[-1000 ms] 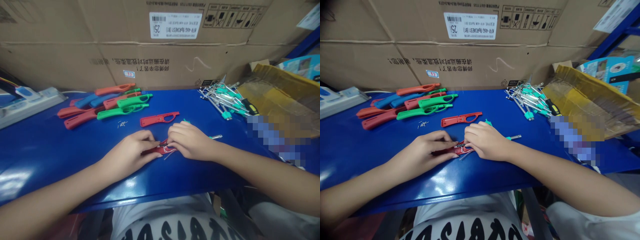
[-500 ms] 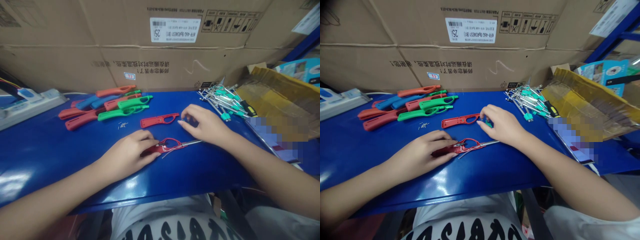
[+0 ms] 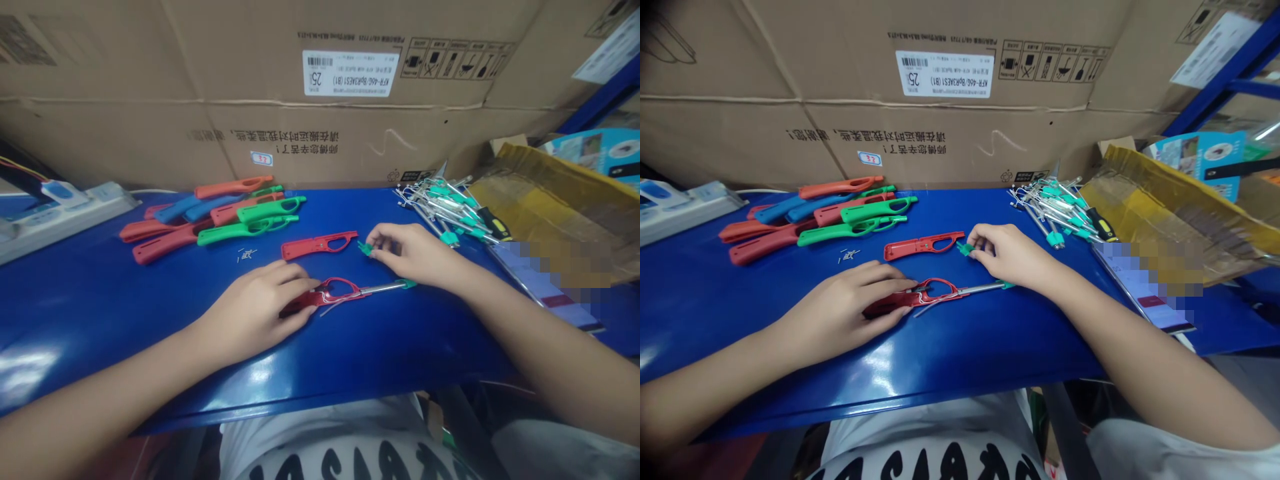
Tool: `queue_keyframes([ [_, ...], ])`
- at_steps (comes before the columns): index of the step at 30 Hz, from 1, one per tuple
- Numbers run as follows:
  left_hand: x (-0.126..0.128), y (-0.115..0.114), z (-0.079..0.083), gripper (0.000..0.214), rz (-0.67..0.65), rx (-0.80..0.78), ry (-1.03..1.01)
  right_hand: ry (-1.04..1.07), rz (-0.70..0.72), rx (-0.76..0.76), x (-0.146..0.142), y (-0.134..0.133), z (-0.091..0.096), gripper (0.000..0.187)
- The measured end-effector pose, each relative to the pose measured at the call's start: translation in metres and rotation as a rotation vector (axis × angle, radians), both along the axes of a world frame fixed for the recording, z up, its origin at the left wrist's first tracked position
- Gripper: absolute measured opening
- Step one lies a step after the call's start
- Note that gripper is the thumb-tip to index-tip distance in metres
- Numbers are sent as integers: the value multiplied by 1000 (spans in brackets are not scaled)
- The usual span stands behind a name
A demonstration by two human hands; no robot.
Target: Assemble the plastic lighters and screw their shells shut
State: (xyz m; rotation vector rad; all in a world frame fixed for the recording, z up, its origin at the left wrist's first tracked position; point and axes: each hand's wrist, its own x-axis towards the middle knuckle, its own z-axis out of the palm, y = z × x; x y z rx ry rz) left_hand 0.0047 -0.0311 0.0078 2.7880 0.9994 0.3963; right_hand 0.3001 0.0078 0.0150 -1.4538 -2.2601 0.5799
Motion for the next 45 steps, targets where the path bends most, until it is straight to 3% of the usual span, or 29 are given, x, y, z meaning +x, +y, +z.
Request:
queue_keyframes([
  [4, 0, 0, 0, 30, 1, -24, -28, 282, -6, -98, -7, -4, -5, 24],
  [7, 0, 0, 1, 28, 4, -38, -43, 428, -39, -171, -10, -3, -6, 23],
  [12, 1, 1, 1, 25, -1, -48, -35, 407, -125, -344, -10, -1, -4, 30],
  [21, 0, 1, 1, 24, -11, -51, -28, -80, 48, 137, -4, 0, -7, 36],
  [26, 1, 2, 1, 24, -20, -55, -47, -126, 150, 185, -1, 1, -7, 28],
  [30, 1, 2, 0, 22, -11, -81, -68, 89, 176, 191, -6, -5, -1, 18],
  [34, 2, 1, -2, 22, 16, -124, -111, 243, 319, 111, -14, -13, 0, 14],
  [45, 4, 0, -1, 23, 53, -176, -154, 48, 507, 182, -16, -14, -8, 15],
])
